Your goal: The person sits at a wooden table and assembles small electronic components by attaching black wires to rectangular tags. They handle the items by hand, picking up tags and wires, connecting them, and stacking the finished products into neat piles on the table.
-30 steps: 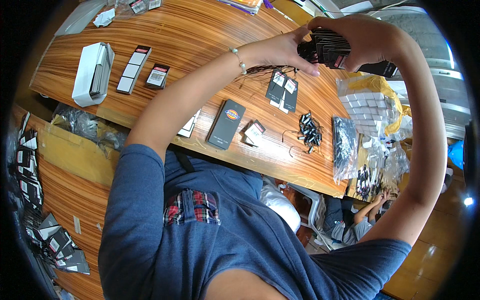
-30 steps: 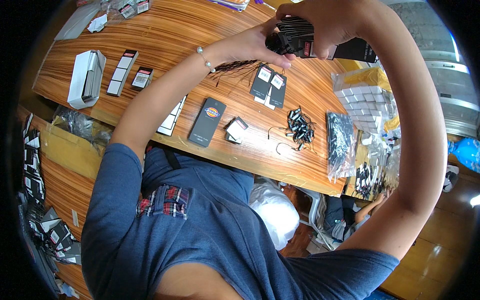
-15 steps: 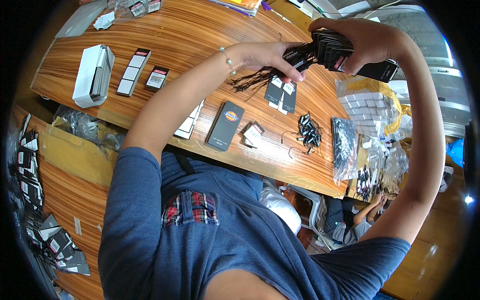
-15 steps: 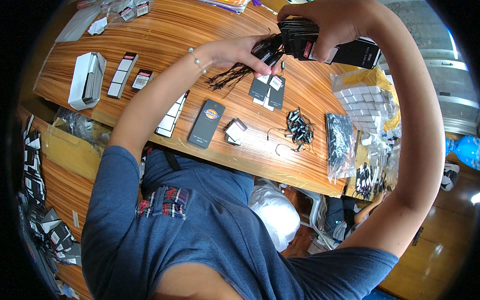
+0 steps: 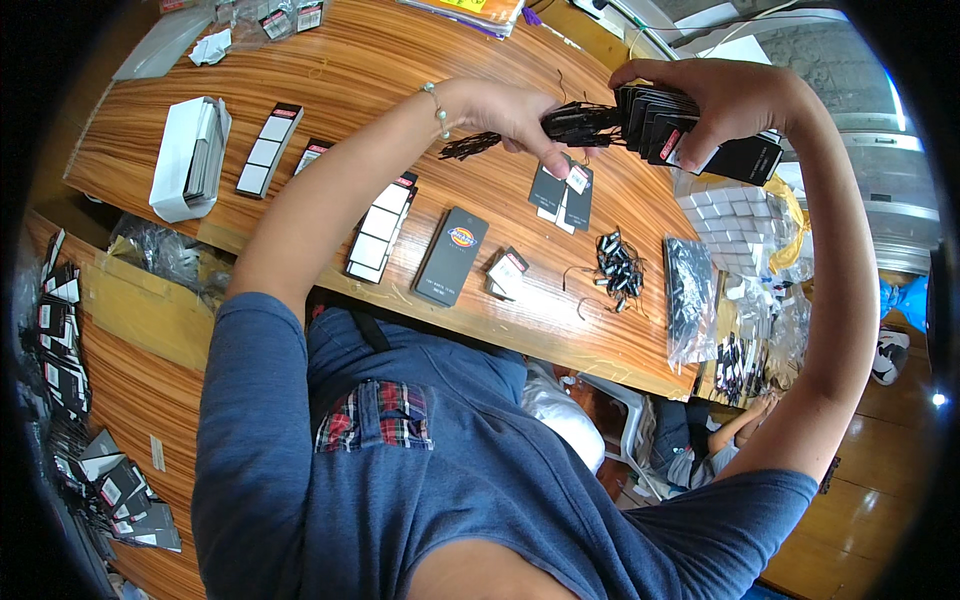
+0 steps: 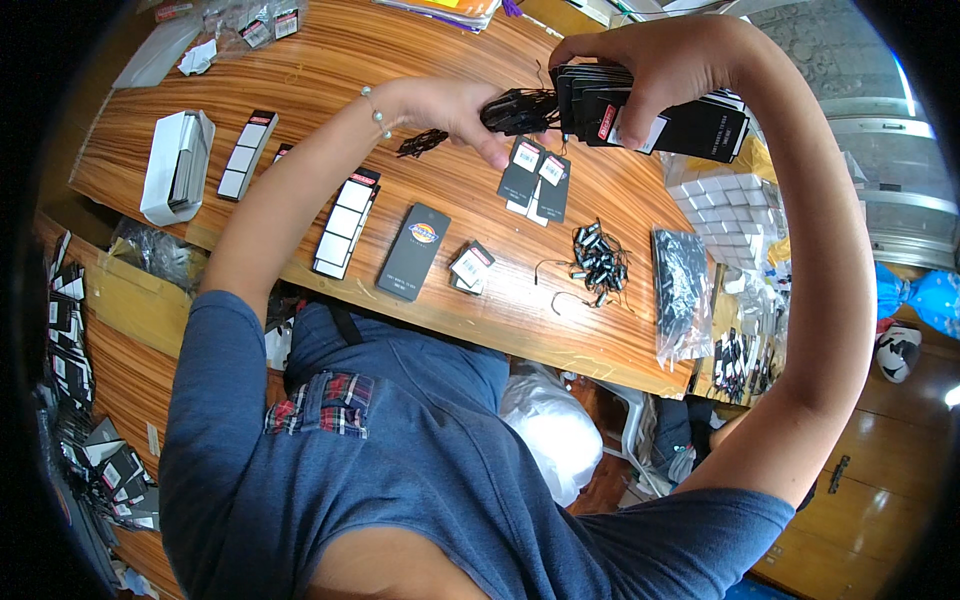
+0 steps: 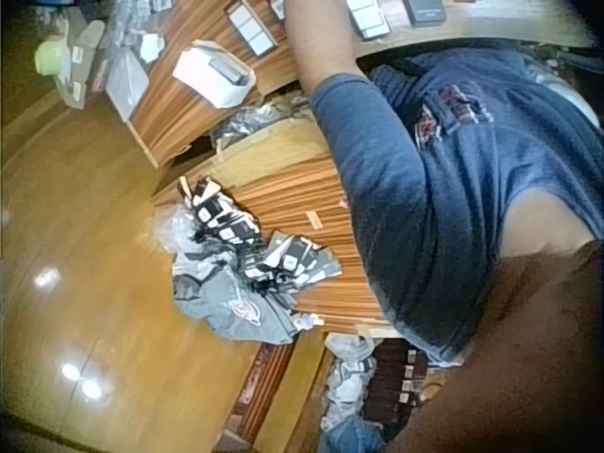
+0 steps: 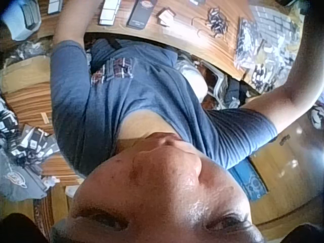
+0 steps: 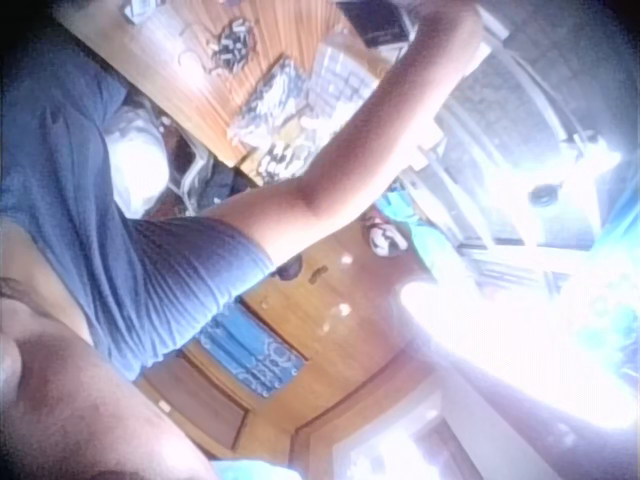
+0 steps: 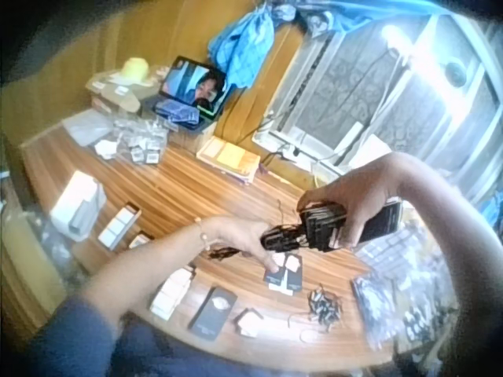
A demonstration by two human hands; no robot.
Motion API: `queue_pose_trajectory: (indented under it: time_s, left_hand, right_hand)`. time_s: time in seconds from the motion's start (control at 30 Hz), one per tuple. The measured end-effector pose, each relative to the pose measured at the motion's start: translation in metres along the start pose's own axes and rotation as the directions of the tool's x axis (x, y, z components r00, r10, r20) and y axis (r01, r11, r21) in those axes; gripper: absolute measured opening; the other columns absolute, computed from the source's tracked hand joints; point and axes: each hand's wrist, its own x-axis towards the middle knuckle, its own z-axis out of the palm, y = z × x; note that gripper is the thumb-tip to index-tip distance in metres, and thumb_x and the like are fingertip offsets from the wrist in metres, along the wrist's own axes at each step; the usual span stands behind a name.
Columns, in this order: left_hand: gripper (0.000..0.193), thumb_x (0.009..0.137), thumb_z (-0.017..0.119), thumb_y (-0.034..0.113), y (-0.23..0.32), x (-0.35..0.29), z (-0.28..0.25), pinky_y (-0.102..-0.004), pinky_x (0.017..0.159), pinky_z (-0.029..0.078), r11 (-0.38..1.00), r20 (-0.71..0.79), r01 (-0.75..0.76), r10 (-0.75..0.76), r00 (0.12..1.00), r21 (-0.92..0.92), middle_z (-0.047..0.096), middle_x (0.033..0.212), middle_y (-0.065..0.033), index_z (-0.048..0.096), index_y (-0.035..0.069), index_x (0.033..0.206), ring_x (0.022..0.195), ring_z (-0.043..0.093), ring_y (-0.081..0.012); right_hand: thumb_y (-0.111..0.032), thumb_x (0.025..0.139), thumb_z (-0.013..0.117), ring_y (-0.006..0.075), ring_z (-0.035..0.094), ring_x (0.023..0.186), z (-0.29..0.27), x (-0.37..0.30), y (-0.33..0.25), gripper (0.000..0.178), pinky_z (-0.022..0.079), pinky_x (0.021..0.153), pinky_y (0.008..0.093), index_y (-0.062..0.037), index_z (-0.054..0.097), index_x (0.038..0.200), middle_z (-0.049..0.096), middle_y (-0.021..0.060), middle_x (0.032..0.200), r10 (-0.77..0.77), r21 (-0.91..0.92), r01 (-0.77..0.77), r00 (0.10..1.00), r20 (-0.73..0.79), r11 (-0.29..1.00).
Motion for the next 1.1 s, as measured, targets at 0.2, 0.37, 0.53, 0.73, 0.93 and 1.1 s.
queue_pose_trajectory:
  time_s: [0.2, 0.37, 0.53, 0.73, 0.93, 1.1]
  left_hand:
    - [0.034, 0.078, 0.066, 0.033, -0.006, 0.004, -0.015, -0.0164, 0.041, 0.026, 0.96, 0.079, 0.237, -0.25, 0.965, 0.152, 0.045, 0.061, 0.006, 0.053, 0.006, 0.094, 0.048, 0.036, -0.002]
    - [0.03, 0.084, 0.059, 0.036, -0.014, 0.007, -0.007, -0.0169, 0.037, 0.023, 0.96, -0.03, 0.252, -0.25, 0.968, 0.122, 0.041, 0.056, 0.0062, 0.048, 0.01, 0.075, 0.043, 0.033, -0.0019]
    - [0.034, 0.084, 0.059, 0.037, -0.004, 0.008, -0.012, -0.017, 0.037, 0.023, 0.964, 0.025, 0.221, -0.227, 0.974, 0.147, 0.039, 0.055, 0.0063, 0.045, 0.011, 0.067, 0.043, 0.033, -0.0026]
    - [0.031, 0.084, 0.059, 0.036, 0.007, -0.004, -0.021, -0.017, 0.038, 0.022, 0.957, -0.076, 0.239, -0.23, 0.97, 0.164, 0.037, 0.055, 0.0066, 0.047, 0.01, 0.072, 0.043, 0.032, -0.002]
    - [0.033, 0.086, 0.054, 0.039, 0.005, -0.016, -0.033, -0.0161, 0.038, 0.018, 0.992, 0.055, 0.092, -0.088, 0.995, -0.088, 0.031, 0.055, 0.0075, 0.046, 0.01, 0.073, 0.044, 0.026, -0.0009]
    - [0.037, 0.088, 0.048, 0.044, 0.001, -0.021, -0.048, -0.0156, 0.038, 0.018, 0.991, -0.017, 0.034, -0.036, 0.999, -0.129, 0.029, 0.055, 0.0081, 0.044, 0.012, 0.07, 0.044, 0.024, -0.0005]
  right_hand:
    - [-0.013, 0.047, 0.076, 0.0207, 0.063, 0.075, 0.005, 0.005, 0.017, 0.086, 0.05, 0.067, 0.0291, -0.0128, 0.041, 0.124, 0.064, 0.0116, 0.093, -0.098, -0.012, 0.098, 0.995, -0.006, 0.995]
    - [-0.013, 0.047, 0.076, 0.0205, 0.063, 0.076, 0.008, 0.005, 0.024, 0.086, 0.05, 0.067, 0.0283, -0.0145, 0.04, 0.125, 0.063, 0.0115, 0.094, -0.076, -0.015, 0.076, 0.997, -0.025, 0.997]
    - [-0.012, 0.041, 0.072, 0.0214, 0.062, 0.077, 0.007, 0.0, 0.021, 0.093, 0.05, 0.071, 0.0283, -0.0121, 0.038, 0.127, 0.061, 0.0126, 0.099, -0.007, 0.111, 0.005, 1.0, 0.024, 0.994]
    - [-0.012, 0.042, 0.073, 0.0207, 0.062, 0.079, 0.015, 0.001, 0.038, 0.093, 0.05, 0.072, 0.0273, -0.012, 0.038, 0.128, 0.06, 0.0118, 0.101, -0.045, 0.231, 0.043, 0.999, 0.003, 0.972]
    - [-0.013, 0.044, 0.075, 0.0199, 0.059, 0.088, 0.021, 0.003, 0.051, 0.092, 0.047, 0.081, 0.0281, -0.0107, 0.038, 0.128, 0.058, 0.0116, 0.105, -0.149, 0.27, 0.152, 0.988, -0.035, 0.951]
    - [-0.016, 0.047, 0.076, 0.0209, 0.056, 0.095, 0.024, 0.003, 0.055, 0.093, 0.043, 0.087, 0.029, -0.0101, 0.035, 0.131, 0.056, 0.0124, 0.11, -0.167, 0.367, 0.166, 0.986, -0.027, 0.915]
